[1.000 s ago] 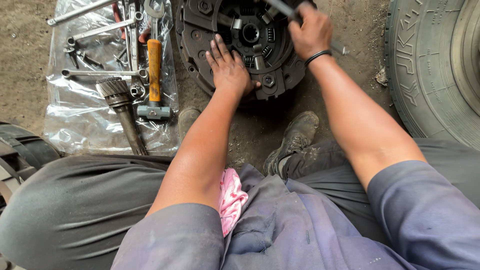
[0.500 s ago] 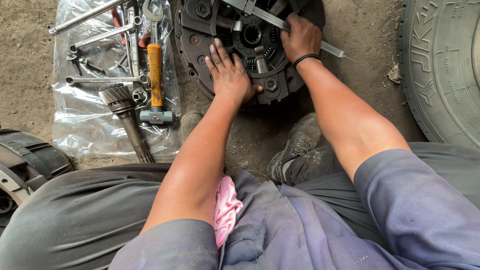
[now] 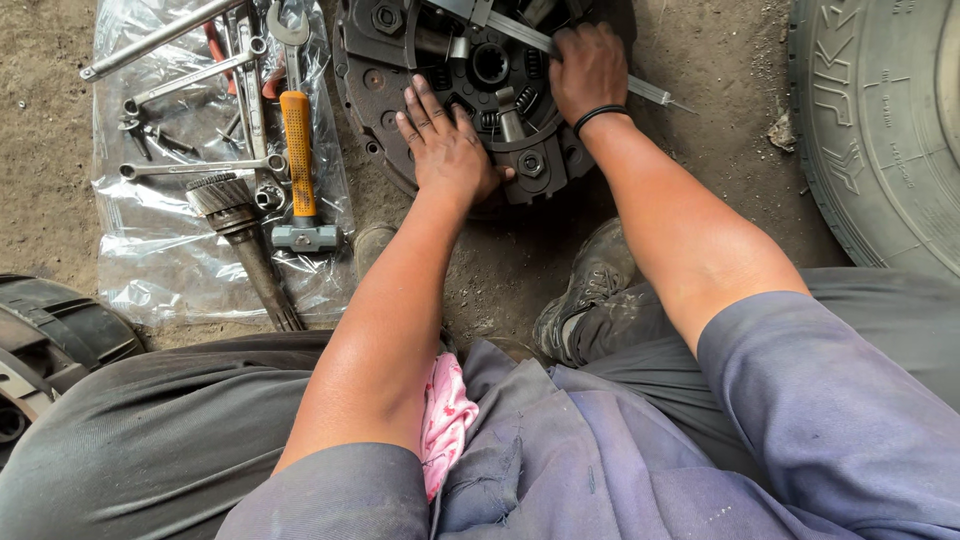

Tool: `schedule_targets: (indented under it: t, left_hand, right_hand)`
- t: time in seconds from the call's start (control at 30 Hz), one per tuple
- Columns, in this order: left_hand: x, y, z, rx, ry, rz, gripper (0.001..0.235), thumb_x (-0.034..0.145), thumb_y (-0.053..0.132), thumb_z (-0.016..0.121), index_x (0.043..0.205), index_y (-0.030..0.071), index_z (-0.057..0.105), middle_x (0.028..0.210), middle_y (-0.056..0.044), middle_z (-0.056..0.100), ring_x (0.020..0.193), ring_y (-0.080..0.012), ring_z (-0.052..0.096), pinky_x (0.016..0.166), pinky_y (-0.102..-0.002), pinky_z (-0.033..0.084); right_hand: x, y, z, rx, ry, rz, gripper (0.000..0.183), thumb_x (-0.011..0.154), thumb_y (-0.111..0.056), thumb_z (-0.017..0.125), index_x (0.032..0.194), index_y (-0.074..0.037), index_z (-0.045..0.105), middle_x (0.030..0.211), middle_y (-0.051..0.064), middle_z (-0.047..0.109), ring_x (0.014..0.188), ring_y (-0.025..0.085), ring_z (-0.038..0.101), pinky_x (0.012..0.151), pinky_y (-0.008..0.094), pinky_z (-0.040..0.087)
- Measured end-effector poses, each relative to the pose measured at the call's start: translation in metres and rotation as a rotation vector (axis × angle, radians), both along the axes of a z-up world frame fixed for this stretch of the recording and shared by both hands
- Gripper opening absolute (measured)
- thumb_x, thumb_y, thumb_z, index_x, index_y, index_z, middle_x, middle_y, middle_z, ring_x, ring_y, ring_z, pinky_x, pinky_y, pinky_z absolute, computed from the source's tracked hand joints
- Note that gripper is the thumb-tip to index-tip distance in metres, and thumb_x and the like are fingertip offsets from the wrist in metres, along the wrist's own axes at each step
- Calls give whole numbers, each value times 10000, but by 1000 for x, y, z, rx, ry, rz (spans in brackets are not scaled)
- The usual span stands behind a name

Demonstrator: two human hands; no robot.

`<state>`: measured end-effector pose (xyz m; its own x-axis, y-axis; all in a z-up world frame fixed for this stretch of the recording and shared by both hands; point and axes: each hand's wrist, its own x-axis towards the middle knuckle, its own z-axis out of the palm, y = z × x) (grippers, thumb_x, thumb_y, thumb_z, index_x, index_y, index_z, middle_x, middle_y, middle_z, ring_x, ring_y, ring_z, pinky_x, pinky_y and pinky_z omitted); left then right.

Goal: The person sits on the ground and uses a caliper to measure a mechanical part, likely a clutch assembly. They repeatedly adjust the caliper jaws and reposition the tool to measure different internal components of the assembly.

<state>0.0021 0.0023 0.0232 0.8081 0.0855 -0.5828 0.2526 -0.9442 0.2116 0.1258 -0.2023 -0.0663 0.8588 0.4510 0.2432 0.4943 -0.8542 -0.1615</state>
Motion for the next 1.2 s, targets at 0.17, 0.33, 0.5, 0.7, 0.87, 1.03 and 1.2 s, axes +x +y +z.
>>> schedule_targets:
  t: [0.17, 0.33, 0.5, 0.7, 0.87, 1.03, 1.2]
  left_hand:
    - [-2, -1, 1, 13, -29, -4, 1260, 757, 740, 720, 1597, -47, 207, 1604, -411, -136, 1527, -523, -124, 1230, -629, 6]
    - [11, -10, -24, -10, -229, 43, 937, 829, 536, 742, 1454, -83, 417, 1627, -361, 78, 1529, -518, 21, 1225, -623, 81]
    - [48, -25, -81, -421, -477, 228, 576, 959, 337, 671, 1356, -62, 552, 1378, -297, 595, 1360, -480, 510, 1147, -501, 414]
    - [87, -33, -118, -717, -114, 466, 590, 917, 415, 665, 1179, -112, 617, 1152, -279, 690, 1105, -403, 690, 905, -448, 548]
    - [93, -35, -121, -657, -73, 466, 574, 913, 449, 617, 1115, -85, 678, 1180, -257, 695, 1135, -412, 659, 939, -437, 533]
    - [86, -50, -104, -615, -53, 632, 554, 847, 329, 522, 1268, -19, 615, 1296, -222, 657, 1204, -386, 635, 986, -440, 517]
    - [84, -54, -95, -619, -19, 698, 630, 856, 336, 511, 1375, -22, 511, 1387, -225, 589, 1247, -388, 610, 1009, -438, 513]
  right_hand:
    - [-4, 2, 8, -71, 78, -1, 216, 885, -190, 779, 1068, -83, 740, 1041, 136, 675, 1096, 370, 581, 934, 487, 470]
    - [-9, 4, 28, -19, 81, -31, 349, 837, -236, 787, 1126, -51, 726, 1027, 199, 664, 1056, 405, 598, 894, 507, 484]
    - [-58, 9, 38, 125, 515, -320, 354, 900, -379, 768, 1092, -89, 704, 1067, 196, 711, 1034, 395, 687, 902, 486, 542]
    - [-135, 13, 43, 142, 381, -194, 457, 799, -300, 842, 1061, -6, 610, 1043, 223, 668, 965, 451, 654, 789, 530, 529]
    - [-149, 20, 46, 176, 308, -191, 426, 814, -302, 840, 993, -11, 585, 990, 205, 637, 905, 443, 639, 759, 532, 515]
    - [-147, 20, 43, 203, 325, -176, 378, 848, -254, 800, 1017, 1, 579, 979, 206, 630, 927, 429, 638, 797, 514, 516]
    - [-147, 21, 35, 209, 329, -177, 343, 855, -214, 779, 1017, 10, 575, 1010, 221, 619, 975, 437, 621, 858, 518, 499]
